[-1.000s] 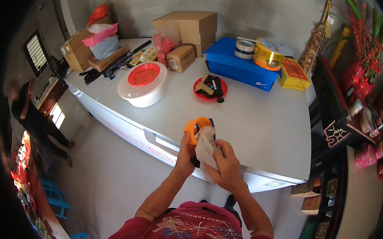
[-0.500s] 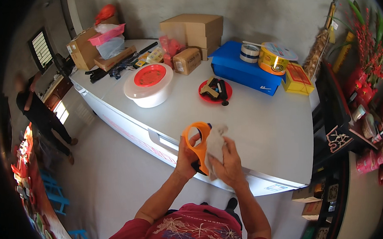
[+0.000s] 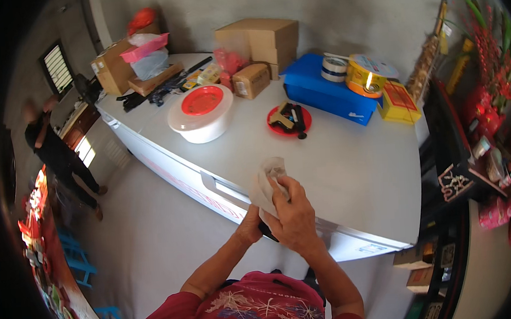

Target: The person wipes the surface of a wooden table and a white chest freezer using a white cloth. They handle several small pink cups, wiping each one individually before stacking them on the table. The person also wipes a white plastic bowl and a red plate, moving them to the freezer. Finally, they wipe a tape dispenser and the table surface again.

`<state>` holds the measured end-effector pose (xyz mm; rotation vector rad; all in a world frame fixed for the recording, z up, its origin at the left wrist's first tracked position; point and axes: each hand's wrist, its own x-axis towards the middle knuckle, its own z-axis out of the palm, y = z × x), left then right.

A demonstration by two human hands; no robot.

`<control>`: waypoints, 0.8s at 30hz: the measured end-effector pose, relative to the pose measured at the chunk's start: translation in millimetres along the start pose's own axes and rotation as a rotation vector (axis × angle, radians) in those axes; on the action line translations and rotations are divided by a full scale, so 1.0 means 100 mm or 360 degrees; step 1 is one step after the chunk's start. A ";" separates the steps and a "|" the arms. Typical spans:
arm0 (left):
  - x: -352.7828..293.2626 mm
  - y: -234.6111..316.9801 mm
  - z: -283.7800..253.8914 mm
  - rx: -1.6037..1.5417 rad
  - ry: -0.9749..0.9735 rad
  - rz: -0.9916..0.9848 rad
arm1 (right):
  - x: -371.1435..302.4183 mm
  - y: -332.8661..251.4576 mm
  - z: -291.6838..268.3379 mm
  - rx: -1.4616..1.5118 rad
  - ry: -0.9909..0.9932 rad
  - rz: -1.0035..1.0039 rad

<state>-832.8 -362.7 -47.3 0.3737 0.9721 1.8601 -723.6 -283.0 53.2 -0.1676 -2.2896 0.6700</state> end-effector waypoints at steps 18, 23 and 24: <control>0.11 0.10 0.44 -0.0435 -0.0038 -0.0011 | -0.68 0.40 -0.10 0.1282 0.0011 0.1278; 0.15 0.05 0.66 -0.0400 0.0167 0.0064 | -0.81 0.41 -0.02 0.1341 0.0324 0.1194; 0.17 0.00 0.69 -0.0253 0.0257 0.0152 | -0.79 0.42 -0.05 0.1347 0.0369 0.1187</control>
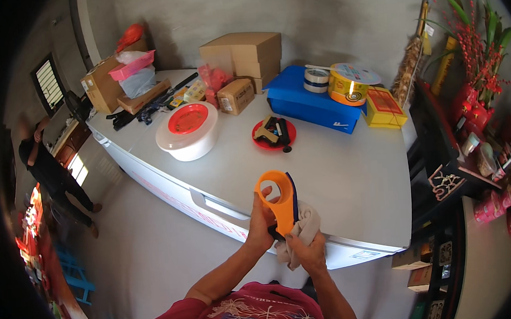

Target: The person wipes the surface of a wooden table and a white chest freezer using a white cloth. They handle several small pink cups, wiping each one individually before stacking them on the table. The person also wipes a white plastic bowl and a red plate, moving them to the freezer. Finally, they wipe a tape dispenser and the table surface again.

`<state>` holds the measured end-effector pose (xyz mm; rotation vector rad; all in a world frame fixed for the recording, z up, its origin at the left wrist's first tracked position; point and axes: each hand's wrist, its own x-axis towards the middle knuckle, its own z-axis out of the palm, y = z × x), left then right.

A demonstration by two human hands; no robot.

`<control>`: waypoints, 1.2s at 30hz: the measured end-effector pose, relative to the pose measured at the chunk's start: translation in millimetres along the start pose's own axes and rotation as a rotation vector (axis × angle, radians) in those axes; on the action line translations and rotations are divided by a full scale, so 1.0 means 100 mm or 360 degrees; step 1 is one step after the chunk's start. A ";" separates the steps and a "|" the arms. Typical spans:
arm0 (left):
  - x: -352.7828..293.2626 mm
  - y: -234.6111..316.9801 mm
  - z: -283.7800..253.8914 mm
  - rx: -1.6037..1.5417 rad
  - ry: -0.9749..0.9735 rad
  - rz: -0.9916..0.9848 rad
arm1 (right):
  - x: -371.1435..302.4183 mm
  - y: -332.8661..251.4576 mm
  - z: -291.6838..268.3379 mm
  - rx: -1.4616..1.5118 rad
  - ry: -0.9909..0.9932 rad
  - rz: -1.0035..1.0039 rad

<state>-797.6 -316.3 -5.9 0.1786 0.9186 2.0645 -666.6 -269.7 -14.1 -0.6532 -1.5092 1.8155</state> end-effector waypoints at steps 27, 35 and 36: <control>0.58 -0.79 0.95 0.0116 -0.0351 -0.0243 | 1.09 -0.65 -1.28 -0.0391 -0.0141 -0.0467; 0.71 -0.57 0.94 0.0078 -0.0428 -0.0143 | 1.30 -0.75 -1.29 -0.0235 -0.0482 -0.0252; 0.74 -0.47 0.90 0.0148 -0.0388 0.0013 | 1.31 -0.72 -1.33 -0.0274 -0.0558 -0.0197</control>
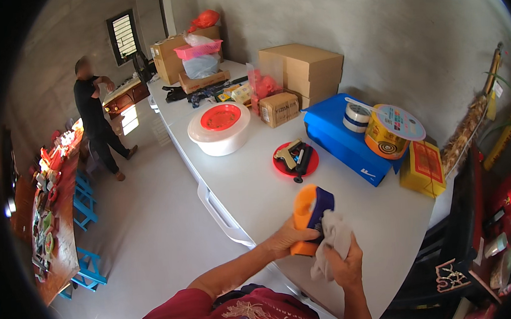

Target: The person wipes the surface of a wooden table and a white chest freezer using a white cloth. They handle several small pink cups, wiping each one individually before stacking them on the table. The person also wipes a white plastic bowl and a red plate, moving them to the freezer. Finally, they wipe a tape dispenser and the table surface again.

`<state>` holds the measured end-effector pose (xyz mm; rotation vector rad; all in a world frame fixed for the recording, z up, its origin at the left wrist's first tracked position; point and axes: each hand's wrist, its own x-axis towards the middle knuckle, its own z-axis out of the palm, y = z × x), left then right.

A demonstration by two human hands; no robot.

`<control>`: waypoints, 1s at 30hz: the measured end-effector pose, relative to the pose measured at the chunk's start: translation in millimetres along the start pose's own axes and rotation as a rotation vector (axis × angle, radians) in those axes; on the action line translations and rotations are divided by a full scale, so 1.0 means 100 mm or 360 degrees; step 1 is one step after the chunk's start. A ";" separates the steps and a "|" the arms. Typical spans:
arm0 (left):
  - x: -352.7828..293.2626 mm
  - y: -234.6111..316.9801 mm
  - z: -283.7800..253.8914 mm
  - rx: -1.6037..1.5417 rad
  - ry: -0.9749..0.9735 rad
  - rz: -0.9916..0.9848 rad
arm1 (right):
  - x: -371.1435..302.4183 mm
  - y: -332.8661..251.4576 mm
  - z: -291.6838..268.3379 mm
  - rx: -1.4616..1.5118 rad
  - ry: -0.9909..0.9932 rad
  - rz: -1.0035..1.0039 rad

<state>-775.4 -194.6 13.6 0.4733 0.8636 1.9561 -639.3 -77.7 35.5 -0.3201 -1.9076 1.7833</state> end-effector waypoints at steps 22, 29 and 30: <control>1.05 3.26 -2.34 0.2533 0.1196 0.0770 | 0.05 0.52 0.23 -0.1270 0.0436 0.0048; 1.17 3.51 -3.00 0.2363 0.0992 0.0470 | 0.27 0.65 0.71 -0.1769 0.0149 -0.0415; 1.13 3.49 -2.90 0.2416 0.1054 0.0496 | 0.36 0.61 0.77 -0.1915 -0.0038 -0.0340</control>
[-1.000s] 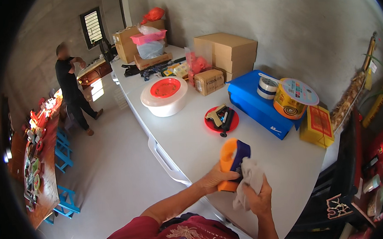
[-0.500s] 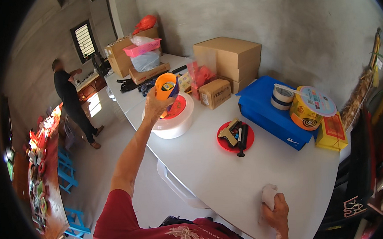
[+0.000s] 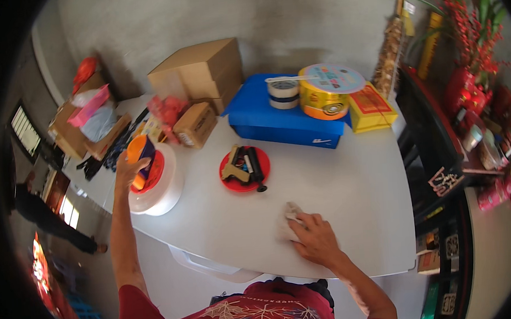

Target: The person wipes the surface of a wooden table and a white chest freezer using a white cloth. They handle several small pink cups, wiping each one individually before stacking them on the table. The person also wipes a white plastic bowl and a red plate, moving them to the freezer. Finally, they wipe a tape dispenser and the table surface again.

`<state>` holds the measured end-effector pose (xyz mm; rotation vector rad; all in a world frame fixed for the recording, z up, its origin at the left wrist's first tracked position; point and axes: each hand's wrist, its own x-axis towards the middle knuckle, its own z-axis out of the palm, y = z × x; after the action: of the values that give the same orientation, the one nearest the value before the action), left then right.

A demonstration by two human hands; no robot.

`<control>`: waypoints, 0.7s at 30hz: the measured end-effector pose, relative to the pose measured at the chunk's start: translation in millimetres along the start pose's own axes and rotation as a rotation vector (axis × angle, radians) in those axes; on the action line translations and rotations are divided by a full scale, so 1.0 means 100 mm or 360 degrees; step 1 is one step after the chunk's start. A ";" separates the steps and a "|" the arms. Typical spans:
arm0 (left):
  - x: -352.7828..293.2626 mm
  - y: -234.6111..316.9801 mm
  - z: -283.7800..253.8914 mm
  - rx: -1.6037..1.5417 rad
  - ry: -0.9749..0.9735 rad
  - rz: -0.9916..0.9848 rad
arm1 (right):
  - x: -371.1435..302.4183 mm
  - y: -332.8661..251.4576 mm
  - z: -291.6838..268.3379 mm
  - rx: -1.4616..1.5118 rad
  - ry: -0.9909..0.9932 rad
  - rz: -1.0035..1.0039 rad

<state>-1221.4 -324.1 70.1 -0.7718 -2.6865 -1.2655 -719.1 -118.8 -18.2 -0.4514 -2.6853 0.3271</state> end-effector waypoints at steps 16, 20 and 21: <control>-1.50 1.32 0.63 0.0312 0.0445 0.1217 | 1.11 0.97 0.37 -0.0409 0.0309 0.0381; -1.97 1.21 0.89 0.0050 0.0014 0.1253 | 0.76 1.23 0.30 -0.0436 0.0357 0.0477; -2.08 1.15 0.95 0.0021 -0.0046 0.1250 | 0.63 1.28 0.21 -0.0501 0.0341 0.0573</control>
<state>-972.4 -277.4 32.1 -1.6175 -2.0198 -1.0100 -748.9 18.2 -51.9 -1.0082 -2.4415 -0.0496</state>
